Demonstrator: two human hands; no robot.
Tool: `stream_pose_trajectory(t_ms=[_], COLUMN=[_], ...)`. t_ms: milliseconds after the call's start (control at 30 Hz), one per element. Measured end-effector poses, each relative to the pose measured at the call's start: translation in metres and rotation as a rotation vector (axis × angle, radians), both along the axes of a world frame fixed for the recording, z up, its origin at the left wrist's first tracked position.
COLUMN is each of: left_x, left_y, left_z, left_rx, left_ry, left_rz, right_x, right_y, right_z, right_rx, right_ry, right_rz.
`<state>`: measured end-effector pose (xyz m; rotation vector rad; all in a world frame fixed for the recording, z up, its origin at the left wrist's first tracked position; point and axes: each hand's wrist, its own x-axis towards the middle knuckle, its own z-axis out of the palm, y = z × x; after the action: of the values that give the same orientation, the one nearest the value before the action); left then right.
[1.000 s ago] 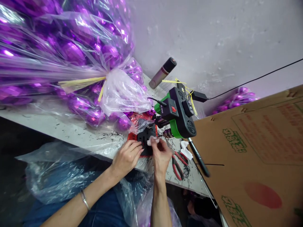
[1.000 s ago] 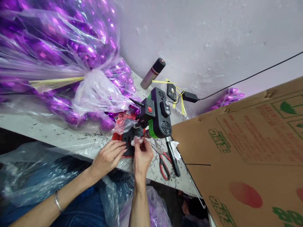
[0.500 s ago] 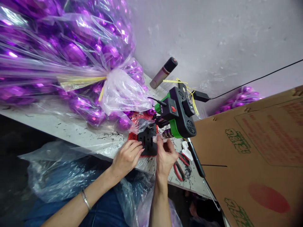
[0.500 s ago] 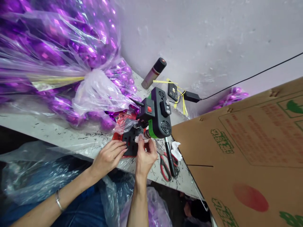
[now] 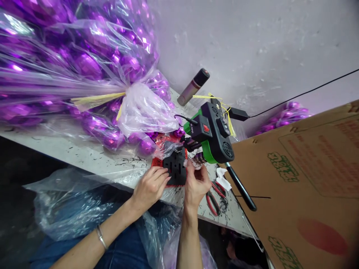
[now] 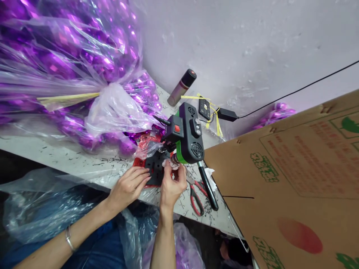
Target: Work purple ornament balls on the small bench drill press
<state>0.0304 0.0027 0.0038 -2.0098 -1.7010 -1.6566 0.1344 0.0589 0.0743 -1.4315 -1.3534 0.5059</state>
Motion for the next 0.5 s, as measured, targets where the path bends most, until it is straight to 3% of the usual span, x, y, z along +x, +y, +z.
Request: stream_pose_trajectory(t_ms=[233, 400, 500], left_x=[0.0, 0.0, 0.0], left_y=[0.0, 0.0, 0.0], left_z=[-0.001, -0.001, -0.001], left_rx=[-0.004, 0.003, 0.01], left_ry=[-0.002, -0.009, 0.006], left_rz=[-0.009, 0.001, 0.002], right_x=[0.012, 0.013, 0.006], right_y=[-0.015, -0.014, -0.005], right_z=[-0.02, -0.005, 0.001], right_rx=[-0.141, 0.027, 0.048], right_ry=[0.031, 0.109, 0.057], right_rz=[0.094, -0.046, -0.009])
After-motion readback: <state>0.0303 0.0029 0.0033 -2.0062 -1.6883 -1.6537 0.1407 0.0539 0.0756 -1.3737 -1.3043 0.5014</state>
